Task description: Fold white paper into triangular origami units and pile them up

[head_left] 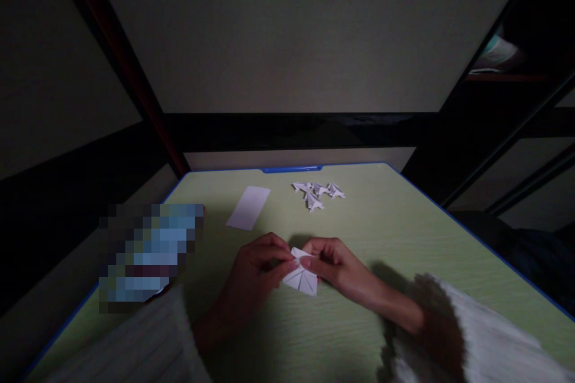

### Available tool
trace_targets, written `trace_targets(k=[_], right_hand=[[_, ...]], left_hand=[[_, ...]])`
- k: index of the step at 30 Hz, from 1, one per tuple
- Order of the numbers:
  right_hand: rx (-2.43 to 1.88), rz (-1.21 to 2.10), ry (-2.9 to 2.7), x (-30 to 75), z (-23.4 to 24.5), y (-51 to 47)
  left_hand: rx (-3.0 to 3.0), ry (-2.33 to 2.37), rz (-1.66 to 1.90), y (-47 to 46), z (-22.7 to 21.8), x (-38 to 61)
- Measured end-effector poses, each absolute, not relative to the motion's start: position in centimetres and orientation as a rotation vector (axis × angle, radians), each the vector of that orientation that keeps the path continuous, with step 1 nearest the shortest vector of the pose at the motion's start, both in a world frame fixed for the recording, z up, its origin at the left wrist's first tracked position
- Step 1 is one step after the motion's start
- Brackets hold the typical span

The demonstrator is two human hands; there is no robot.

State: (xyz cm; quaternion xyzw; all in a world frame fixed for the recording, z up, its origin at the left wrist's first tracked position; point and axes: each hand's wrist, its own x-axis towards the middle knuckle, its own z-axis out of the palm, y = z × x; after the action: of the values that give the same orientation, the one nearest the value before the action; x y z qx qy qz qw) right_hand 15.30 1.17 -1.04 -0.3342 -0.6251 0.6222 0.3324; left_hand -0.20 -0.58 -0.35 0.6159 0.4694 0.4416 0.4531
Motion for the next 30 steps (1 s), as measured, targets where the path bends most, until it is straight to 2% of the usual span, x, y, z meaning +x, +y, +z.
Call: trace_targets(k=[30], right_hand=[[-0.93, 1.568, -1.729, 15.02, -0.96, 0.91]], left_hand=[[1.277, 1.208, 1.08, -0.47, -0.8, -0.08]])
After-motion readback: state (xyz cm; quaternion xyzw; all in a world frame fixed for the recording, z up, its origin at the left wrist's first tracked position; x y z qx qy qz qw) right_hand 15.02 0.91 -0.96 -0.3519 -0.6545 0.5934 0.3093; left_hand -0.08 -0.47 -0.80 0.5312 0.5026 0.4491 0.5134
